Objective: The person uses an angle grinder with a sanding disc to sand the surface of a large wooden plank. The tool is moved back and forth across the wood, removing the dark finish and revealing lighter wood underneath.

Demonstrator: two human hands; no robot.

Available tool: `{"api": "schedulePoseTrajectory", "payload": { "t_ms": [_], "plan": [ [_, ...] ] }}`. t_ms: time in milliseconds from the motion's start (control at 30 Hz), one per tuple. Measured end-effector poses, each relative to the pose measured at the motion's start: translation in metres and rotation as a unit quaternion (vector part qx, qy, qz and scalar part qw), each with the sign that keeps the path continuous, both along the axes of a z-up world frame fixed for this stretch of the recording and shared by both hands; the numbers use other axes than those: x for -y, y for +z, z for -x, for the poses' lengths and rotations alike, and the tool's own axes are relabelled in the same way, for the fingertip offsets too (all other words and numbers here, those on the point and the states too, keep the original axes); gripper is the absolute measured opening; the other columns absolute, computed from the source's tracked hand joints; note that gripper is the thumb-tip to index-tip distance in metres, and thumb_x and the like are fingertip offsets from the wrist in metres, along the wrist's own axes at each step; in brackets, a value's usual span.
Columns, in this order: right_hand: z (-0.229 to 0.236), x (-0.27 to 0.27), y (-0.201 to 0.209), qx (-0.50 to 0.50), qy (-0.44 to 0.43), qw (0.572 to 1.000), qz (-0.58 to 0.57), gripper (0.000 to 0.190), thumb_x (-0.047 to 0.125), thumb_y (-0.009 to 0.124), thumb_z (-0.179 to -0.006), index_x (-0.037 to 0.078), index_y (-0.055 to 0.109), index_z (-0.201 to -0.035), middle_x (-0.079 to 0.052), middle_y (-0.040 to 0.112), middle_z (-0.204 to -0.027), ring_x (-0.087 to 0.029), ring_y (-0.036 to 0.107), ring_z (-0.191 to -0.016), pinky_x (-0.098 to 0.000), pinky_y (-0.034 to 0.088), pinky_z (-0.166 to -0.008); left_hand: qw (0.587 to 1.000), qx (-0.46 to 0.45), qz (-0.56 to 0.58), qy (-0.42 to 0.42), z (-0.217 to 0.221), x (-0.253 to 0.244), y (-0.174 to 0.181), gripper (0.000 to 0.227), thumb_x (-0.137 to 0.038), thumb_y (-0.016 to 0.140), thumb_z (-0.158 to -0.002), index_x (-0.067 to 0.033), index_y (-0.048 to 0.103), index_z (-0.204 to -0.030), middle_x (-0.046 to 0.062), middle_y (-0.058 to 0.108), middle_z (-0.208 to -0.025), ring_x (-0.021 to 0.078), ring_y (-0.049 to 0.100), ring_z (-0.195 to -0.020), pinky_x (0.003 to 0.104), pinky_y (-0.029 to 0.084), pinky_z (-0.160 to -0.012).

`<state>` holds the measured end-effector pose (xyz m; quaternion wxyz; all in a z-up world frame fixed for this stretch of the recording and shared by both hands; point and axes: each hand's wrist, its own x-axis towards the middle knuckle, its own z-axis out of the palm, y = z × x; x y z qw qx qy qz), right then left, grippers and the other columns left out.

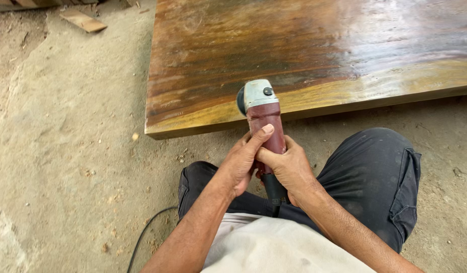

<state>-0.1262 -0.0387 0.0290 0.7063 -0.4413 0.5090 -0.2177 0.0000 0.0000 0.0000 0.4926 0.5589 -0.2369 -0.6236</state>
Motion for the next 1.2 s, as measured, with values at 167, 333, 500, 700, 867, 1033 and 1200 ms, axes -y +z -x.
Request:
{"api": "schedulePoseTrajectory", "payload": {
  "t_ms": [167,333,500,700,867,1033,1200],
  "plan": [
    [-0.009,-0.002,-0.003,0.000,0.019,1.000,0.007,0.058,0.033,0.080,-0.077,-0.004,0.063,-0.118,-0.015,0.068,-0.079,-0.019,0.065,-0.054,-0.0321,0.053,-0.042,1.000,-0.017,-0.017,0.016,-0.008,-0.012,0.005,0.084,-0.074,0.056,-0.082,-0.0113,0.056,-0.139,0.007,0.064,-0.107,0.0195,0.059,-0.096,0.039,0.051,-0.078],
    [-0.033,0.013,-0.001,0.017,0.059,0.998,0.018,0.059,0.031,0.081,-0.074,-0.002,0.061,-0.120,-0.013,0.072,-0.082,-0.016,0.069,-0.060,-0.0307,0.059,-0.047,0.996,-0.068,0.002,0.060,-0.027,-0.028,0.005,0.087,-0.078,0.039,-0.091,-0.0060,0.059,-0.136,0.009,0.062,-0.104,0.0185,0.059,-0.097,0.040,0.051,-0.084],
    [-0.057,0.023,0.003,0.034,0.081,0.996,0.020,0.058,0.031,0.080,-0.078,-0.004,0.062,-0.121,-0.014,0.070,-0.083,-0.015,0.070,-0.062,-0.0289,0.061,-0.051,0.994,-0.039,-0.027,0.094,-0.040,-0.042,0.001,0.073,-0.073,0.041,-0.085,-0.0230,0.052,-0.138,-0.001,0.061,-0.111,0.0129,0.059,-0.106,0.040,0.053,-0.100],
    [-0.066,0.017,0.005,-0.009,0.092,0.995,0.045,0.055,0.030,0.078,-0.079,-0.004,0.063,-0.119,-0.014,0.070,-0.082,-0.015,0.069,-0.061,-0.0298,0.060,-0.048,0.996,-0.039,0.010,0.074,-0.055,-0.040,-0.006,0.081,-0.076,0.052,-0.087,-0.0053,0.064,-0.125,0.008,0.065,-0.104,0.0173,0.062,-0.104,0.039,0.052,-0.098],
    [-0.069,0.007,-0.003,-0.025,0.110,0.992,0.060,0.056,0.032,0.080,-0.079,-0.005,0.061,-0.116,-0.014,0.069,-0.083,-0.016,0.066,-0.060,-0.0301,0.057,-0.046,0.988,-0.094,-0.016,0.118,-0.060,-0.029,-0.009,0.071,-0.063,0.074,-0.079,-0.0057,0.067,-0.121,0.007,0.066,-0.100,0.0190,0.059,-0.092,0.038,0.050,-0.083],
    [-0.071,0.000,-0.011,-0.029,0.125,0.990,0.064,0.060,0.031,0.081,-0.076,-0.004,0.057,-0.118,-0.015,0.068,-0.090,-0.016,0.070,-0.069,-0.0281,0.060,-0.053,0.983,-0.097,-0.021,0.154,-0.061,-0.029,-0.009,0.066,-0.054,0.080,-0.077,-0.0092,0.066,-0.123,0.007,0.067,-0.103,0.0171,0.057,-0.089,0.036,0.047,-0.077],
    [-0.070,0.002,-0.014,-0.030,0.124,0.988,0.082,0.062,0.028,0.084,-0.072,-0.004,0.055,-0.118,-0.015,0.066,-0.095,-0.017,0.070,-0.076,-0.0261,0.060,-0.058,0.982,-0.081,-0.002,0.169,-0.060,-0.031,-0.010,0.071,-0.056,0.079,-0.076,-0.0096,0.066,-0.128,0.007,0.068,-0.107,0.0168,0.059,-0.098,0.036,0.046,-0.083]
  ]
}}
